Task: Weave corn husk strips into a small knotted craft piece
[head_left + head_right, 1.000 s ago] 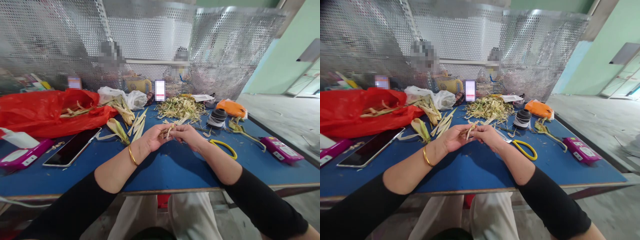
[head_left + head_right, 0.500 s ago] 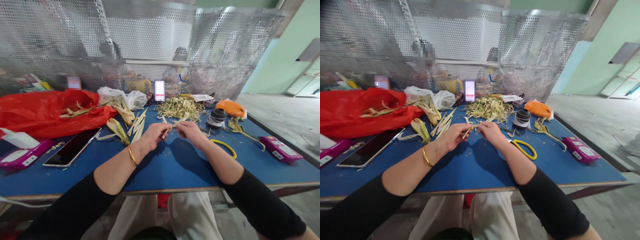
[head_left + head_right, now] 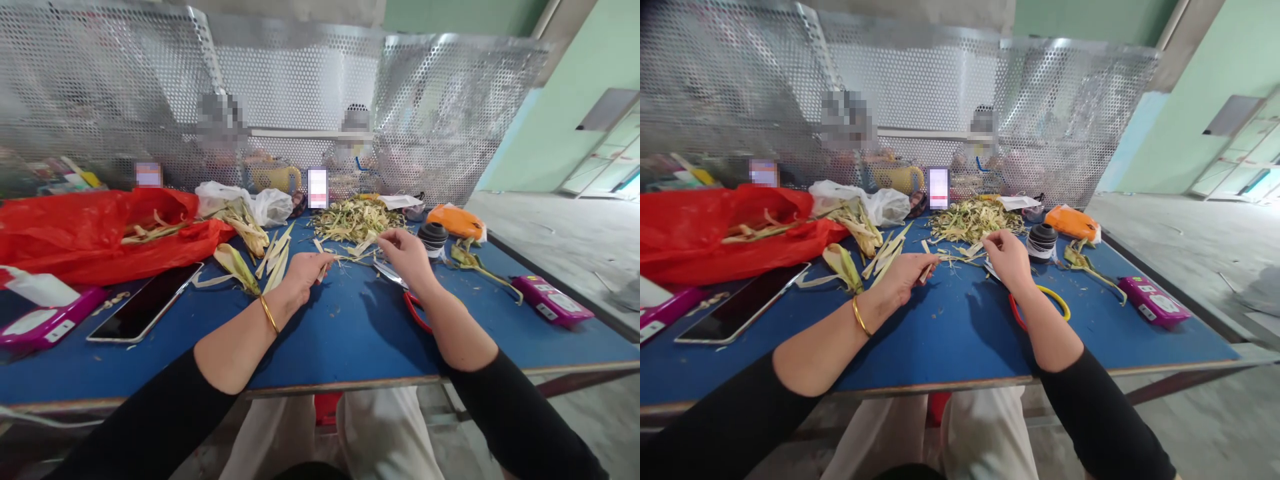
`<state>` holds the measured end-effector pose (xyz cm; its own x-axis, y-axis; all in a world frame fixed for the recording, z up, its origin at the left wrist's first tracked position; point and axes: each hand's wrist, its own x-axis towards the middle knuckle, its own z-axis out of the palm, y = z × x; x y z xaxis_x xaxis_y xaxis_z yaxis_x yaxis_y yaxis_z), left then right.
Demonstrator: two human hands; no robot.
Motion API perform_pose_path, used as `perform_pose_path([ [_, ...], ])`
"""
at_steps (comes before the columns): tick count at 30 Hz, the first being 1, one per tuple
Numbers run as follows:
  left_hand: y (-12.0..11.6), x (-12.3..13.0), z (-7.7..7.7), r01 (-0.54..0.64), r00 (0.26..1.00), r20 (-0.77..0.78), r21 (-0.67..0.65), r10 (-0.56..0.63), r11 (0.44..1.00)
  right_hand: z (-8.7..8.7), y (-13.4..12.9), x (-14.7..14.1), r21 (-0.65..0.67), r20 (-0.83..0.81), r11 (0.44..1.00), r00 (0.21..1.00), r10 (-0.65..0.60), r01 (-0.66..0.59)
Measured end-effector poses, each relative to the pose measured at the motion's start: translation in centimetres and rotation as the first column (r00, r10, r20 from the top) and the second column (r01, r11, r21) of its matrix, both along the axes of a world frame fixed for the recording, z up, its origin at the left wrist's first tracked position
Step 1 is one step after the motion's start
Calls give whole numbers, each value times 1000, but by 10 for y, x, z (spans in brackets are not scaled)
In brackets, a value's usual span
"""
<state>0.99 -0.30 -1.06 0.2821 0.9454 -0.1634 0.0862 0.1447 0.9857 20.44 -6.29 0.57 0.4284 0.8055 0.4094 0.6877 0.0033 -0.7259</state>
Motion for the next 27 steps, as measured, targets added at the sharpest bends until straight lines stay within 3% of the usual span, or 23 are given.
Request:
perform_pose_path([
  [2, 1, -1, 1, -27, 1000, -6, -13, 27, 1000, 5, -20, 4, -110, 175, 993, 984, -27, 47],
  [4, 1, -1, 3, -46, 999, -7, -27, 46, 999, 8, -45, 7, -260, 390, 954, 920, -34, 146],
  [7, 0, 0, 5, -44, 999, 21, -35, 44, 998, 8, -80, 10, -494, 610, 822, 787, 94, 284],
  [10, 0, 0, 5, -47, 997, 51, -67, 51, 997, 6, -99, 14, -607, 657, 715, 724, 209, 345],
  [13, 0, -1, 7, -46, 996, 68, -112, 54, 993, 7, -100, 18, -655, 640, 691, 710, 293, 305],
  [18, -2, -7, 15, -35, 993, 107, -145, 51, 989, 7, -96, 24, -692, 534, 695, 787, 309, 197],
  [22, -4, -8, 17, 0, 990, 142, -191, 28, 982, 3, -104, 34, -589, 405, 807, 880, 249, 43],
  [25, -2, -1, 18, 9, 991, 134, -236, 23, 972, 4, -102, 35, -383, -25, 899, 975, 221, -214],
  [27, 1, 6, 20, 14, 992, 128, -244, 18, 970, 9, -90, 29, -159, -376, 930, 892, 253, -331],
])
